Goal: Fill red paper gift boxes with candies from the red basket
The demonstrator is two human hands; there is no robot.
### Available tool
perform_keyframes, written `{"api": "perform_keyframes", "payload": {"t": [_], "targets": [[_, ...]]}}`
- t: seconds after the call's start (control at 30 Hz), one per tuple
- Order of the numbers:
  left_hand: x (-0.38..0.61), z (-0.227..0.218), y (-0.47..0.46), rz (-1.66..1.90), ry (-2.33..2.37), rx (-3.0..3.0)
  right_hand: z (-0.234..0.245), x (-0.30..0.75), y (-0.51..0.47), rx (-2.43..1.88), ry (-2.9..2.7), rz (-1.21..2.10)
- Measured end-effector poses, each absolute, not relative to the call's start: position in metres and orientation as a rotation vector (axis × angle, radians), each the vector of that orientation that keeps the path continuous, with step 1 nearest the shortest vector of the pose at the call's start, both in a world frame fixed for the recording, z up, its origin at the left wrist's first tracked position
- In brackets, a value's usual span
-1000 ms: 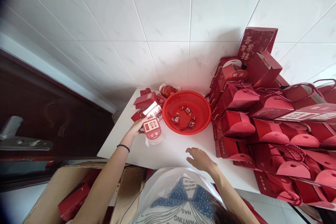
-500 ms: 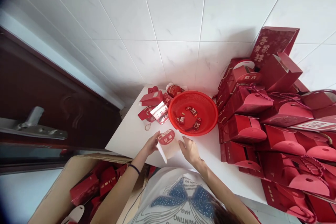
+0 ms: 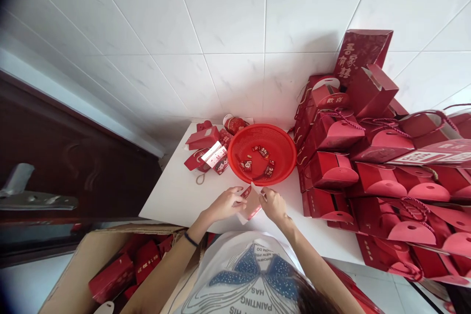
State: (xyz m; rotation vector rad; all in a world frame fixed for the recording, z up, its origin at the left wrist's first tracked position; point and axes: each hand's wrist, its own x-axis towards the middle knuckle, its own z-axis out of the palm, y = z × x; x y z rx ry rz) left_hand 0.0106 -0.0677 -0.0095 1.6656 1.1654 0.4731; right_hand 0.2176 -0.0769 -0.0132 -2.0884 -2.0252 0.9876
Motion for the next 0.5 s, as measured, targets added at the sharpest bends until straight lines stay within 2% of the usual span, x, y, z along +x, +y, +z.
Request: {"api": "perform_keyframes", "payload": {"t": [0.13, 0.3, 0.5], "targets": [[0.012, -0.023, -0.076, 0.508, 1.202, 1.786, -0.017, 0.224, -0.084, -1.927, -1.979, 0.920], [0.011, -0.039, -0.084, 0.543, 1.423, 1.714, -0.025, 0.222, -0.099, -1.592, -2.189, 0.740], [0.012, -0.054, -0.095, 0.564, 1.592, 1.415, -0.039, 0.223, -0.102, -1.778, -2.139, 0.683]]}}
